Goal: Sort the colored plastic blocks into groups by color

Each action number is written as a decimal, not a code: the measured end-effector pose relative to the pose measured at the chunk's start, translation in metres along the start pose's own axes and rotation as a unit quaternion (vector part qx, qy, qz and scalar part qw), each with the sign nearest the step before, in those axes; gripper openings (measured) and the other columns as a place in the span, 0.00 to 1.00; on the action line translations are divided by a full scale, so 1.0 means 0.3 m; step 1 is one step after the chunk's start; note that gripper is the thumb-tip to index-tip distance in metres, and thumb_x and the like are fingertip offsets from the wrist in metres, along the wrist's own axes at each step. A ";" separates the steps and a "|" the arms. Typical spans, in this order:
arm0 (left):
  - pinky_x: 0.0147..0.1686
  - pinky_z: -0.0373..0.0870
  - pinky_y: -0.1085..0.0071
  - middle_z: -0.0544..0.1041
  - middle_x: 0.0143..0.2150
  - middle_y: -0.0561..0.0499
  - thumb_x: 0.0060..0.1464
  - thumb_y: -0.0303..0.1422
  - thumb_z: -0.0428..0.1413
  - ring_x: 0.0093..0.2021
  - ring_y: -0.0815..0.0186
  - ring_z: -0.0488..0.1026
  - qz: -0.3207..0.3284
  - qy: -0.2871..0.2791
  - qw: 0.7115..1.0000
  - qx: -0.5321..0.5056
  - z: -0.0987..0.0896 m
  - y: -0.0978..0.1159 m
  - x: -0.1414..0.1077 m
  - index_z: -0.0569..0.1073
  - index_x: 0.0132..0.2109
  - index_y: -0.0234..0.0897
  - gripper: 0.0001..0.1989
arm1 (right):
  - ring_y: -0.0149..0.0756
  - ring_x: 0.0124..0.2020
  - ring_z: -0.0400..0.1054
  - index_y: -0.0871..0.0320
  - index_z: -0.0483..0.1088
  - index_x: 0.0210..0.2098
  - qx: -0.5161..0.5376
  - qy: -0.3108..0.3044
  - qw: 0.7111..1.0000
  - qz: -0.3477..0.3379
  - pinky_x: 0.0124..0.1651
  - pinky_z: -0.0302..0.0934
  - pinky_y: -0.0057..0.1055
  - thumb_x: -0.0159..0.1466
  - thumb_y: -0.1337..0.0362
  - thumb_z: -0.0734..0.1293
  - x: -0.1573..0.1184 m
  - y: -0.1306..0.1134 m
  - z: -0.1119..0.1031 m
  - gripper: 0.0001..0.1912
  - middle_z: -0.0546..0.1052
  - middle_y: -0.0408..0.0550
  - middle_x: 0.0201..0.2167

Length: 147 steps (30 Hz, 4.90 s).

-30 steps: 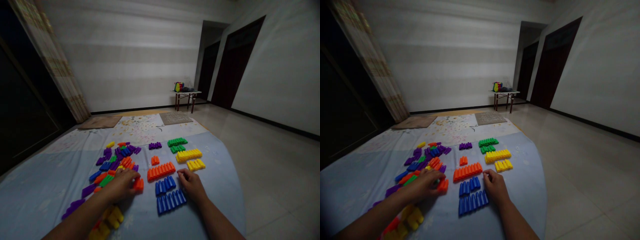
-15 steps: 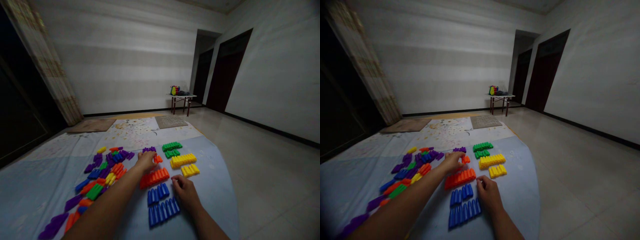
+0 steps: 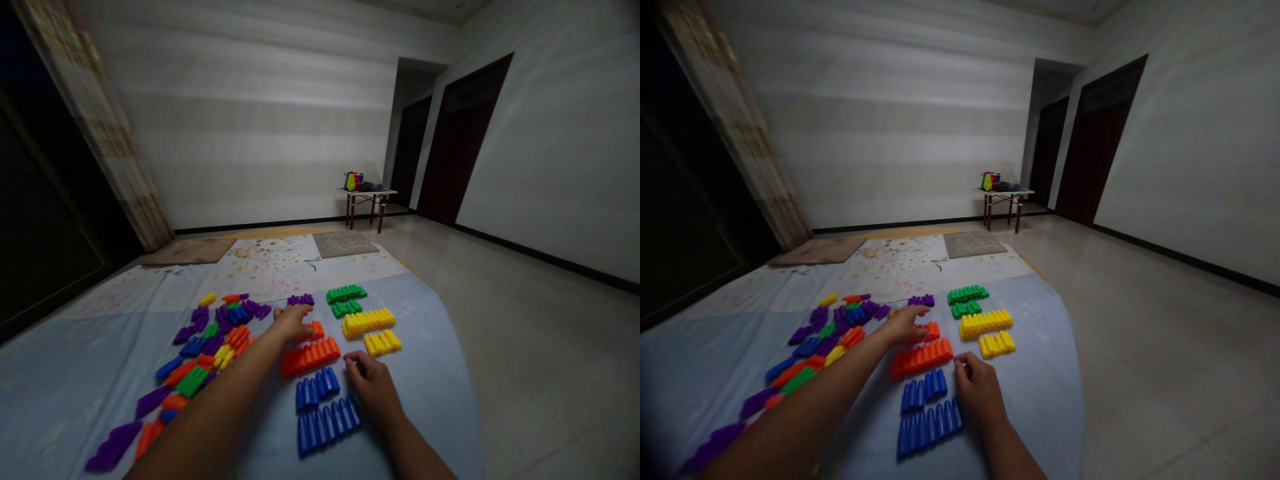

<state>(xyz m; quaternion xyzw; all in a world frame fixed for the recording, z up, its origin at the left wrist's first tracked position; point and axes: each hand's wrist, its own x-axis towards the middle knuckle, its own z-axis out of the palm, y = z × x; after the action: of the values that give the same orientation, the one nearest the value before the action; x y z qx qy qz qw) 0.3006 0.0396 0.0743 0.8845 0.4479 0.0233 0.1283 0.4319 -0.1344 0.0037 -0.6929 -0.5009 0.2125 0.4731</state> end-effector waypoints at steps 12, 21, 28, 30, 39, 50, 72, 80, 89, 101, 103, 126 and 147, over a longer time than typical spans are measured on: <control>0.49 0.58 0.59 0.76 0.48 0.45 0.53 0.39 0.46 0.50 0.56 0.70 -0.173 0.135 0.976 0.012 -0.112 -0.380 -0.260 0.72 0.47 0.38 0.18 | 0.37 0.26 0.69 0.59 0.74 0.35 -0.007 -0.004 1.000 -0.005 0.30 0.59 0.28 0.61 0.53 0.57 -0.008 0.000 -0.003 0.19 0.77 0.47 0.25; 0.45 0.57 0.55 0.77 0.42 0.42 0.49 0.39 0.50 0.48 0.50 0.69 -0.185 0.140 0.972 0.044 -0.024 -0.378 -0.280 0.75 0.39 0.39 0.14 | 0.39 0.29 0.70 0.60 0.74 0.36 -0.019 -0.005 1.000 -0.015 0.32 0.60 0.29 0.61 0.53 0.57 -0.008 0.033 0.004 0.19 0.77 0.48 0.27; 0.51 0.52 0.55 0.76 0.45 0.45 0.53 0.38 0.47 0.51 0.55 0.66 -0.162 0.200 0.966 0.031 -0.052 -0.317 -0.344 0.74 0.43 0.40 0.15 | 0.38 0.26 0.69 0.59 0.74 0.34 -0.024 0.005 0.999 -0.026 0.30 0.60 0.29 0.60 0.52 0.58 -0.008 0.039 0.006 0.20 0.77 0.48 0.26; 0.51 0.52 0.58 0.75 0.47 0.46 0.54 0.39 0.47 0.51 0.57 0.66 -0.149 0.207 0.967 0.022 -0.057 -0.281 -0.390 0.73 0.44 0.41 0.15 | 0.38 0.26 0.69 0.59 0.74 0.35 -0.022 0.003 0.999 -0.027 0.30 0.60 0.29 0.60 0.52 0.58 -0.010 0.037 0.006 0.20 0.77 0.48 0.26; 0.51 0.55 0.61 0.76 0.45 0.49 0.54 0.37 0.47 0.49 0.60 0.68 -0.060 0.081 0.992 -0.078 0.064 -0.162 -0.569 0.74 0.43 0.42 0.14 | 0.37 0.25 0.68 0.60 0.74 0.33 -0.034 0.007 0.999 -0.037 0.31 0.60 0.29 0.60 0.51 0.58 -0.016 0.019 -0.011 0.21 0.77 0.47 0.25; 0.50 0.55 0.60 0.74 0.48 0.43 0.56 0.41 0.42 0.50 0.57 0.68 -0.113 0.105 0.988 -0.005 0.108 -0.093 -0.555 0.71 0.50 0.38 0.21 | 0.38 0.29 0.69 0.60 0.73 0.35 -0.024 -0.009 0.999 -0.028 0.31 0.60 0.29 0.60 0.52 0.58 -0.018 0.027 -0.012 0.20 0.77 0.49 0.27; 0.61 0.46 0.64 0.59 0.63 0.40 0.53 0.34 0.45 0.64 0.58 0.52 -0.149 -0.002 0.986 -0.074 0.157 -0.097 -0.527 0.56 0.61 0.30 0.29 | 0.37 0.28 0.69 0.61 0.74 0.35 -0.001 -0.010 1.000 0.005 0.31 0.61 0.28 0.60 0.50 0.59 -0.023 0.027 -0.017 0.21 0.76 0.48 0.27; 0.53 0.58 0.65 0.69 0.49 0.41 0.53 0.37 0.45 0.52 0.58 0.66 -0.130 0.060 0.986 -0.081 0.180 -0.103 -0.512 0.66 0.50 0.34 0.19 | 0.38 0.27 0.69 0.61 0.74 0.35 0.001 0.023 0.999 0.026 0.31 0.61 0.30 0.59 0.48 0.59 -0.026 0.013 -0.003 0.23 0.77 0.48 0.26; 0.53 0.59 0.66 0.68 0.51 0.39 0.54 0.31 0.45 0.52 0.58 0.65 -0.091 0.051 0.993 -0.055 0.176 -0.105 -0.545 0.65 0.54 0.32 0.21 | 0.39 0.30 0.70 0.60 0.73 0.35 -0.041 0.031 0.999 0.018 0.35 0.61 0.32 0.60 0.52 0.58 -0.026 -0.005 0.013 0.20 0.78 0.49 0.28; 0.58 0.55 0.66 0.67 0.58 0.43 0.53 0.34 0.48 0.59 0.60 0.61 -0.110 -0.016 0.989 -0.096 0.134 -0.139 -0.555 0.64 0.57 0.36 0.23 | 0.38 0.28 0.69 0.61 0.72 0.35 0.008 0.013 1.000 0.016 0.32 0.60 0.30 0.61 0.51 0.58 -0.017 0.030 -0.002 0.20 0.76 0.47 0.27; 0.57 0.56 0.66 0.67 0.57 0.43 0.51 0.36 0.50 0.58 0.60 0.62 -0.121 -0.017 0.984 -0.127 0.097 -0.173 -0.505 0.65 0.56 0.34 0.25 | 0.38 0.29 0.69 0.61 0.72 0.36 0.026 0.008 0.999 0.022 0.33 0.60 0.29 0.61 0.51 0.58 -0.015 0.037 -0.003 0.20 0.76 0.48 0.28; 0.56 0.57 0.67 0.66 0.58 0.41 0.47 0.32 0.53 0.57 0.60 0.63 -0.025 -0.018 0.990 -0.135 0.063 -0.251 -0.131 0.63 0.56 0.33 0.27 | 0.36 0.29 0.68 0.60 0.72 0.35 0.033 -0.030 0.998 0.035 0.32 0.58 0.28 0.62 0.52 0.58 -0.010 0.028 -0.003 0.19 0.75 0.46 0.28; 0.45 0.64 0.72 0.71 0.50 0.45 0.51 0.37 0.51 0.44 0.65 0.71 -0.064 0.083 0.986 -0.131 0.030 -0.302 -0.138 0.66 0.55 0.37 0.24 | 0.39 0.36 0.70 0.58 0.72 0.37 0.050 -0.037 0.997 0.047 0.39 0.62 0.28 0.61 0.49 0.60 -0.018 0.048 -0.003 0.19 0.77 0.47 0.33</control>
<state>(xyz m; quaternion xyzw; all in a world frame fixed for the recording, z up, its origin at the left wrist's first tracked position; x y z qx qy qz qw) 0.2059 0.0559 0.0462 0.8245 0.5059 0.1465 0.2069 0.4375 -0.1404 -0.0095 -0.6830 -0.4738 0.2848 0.4774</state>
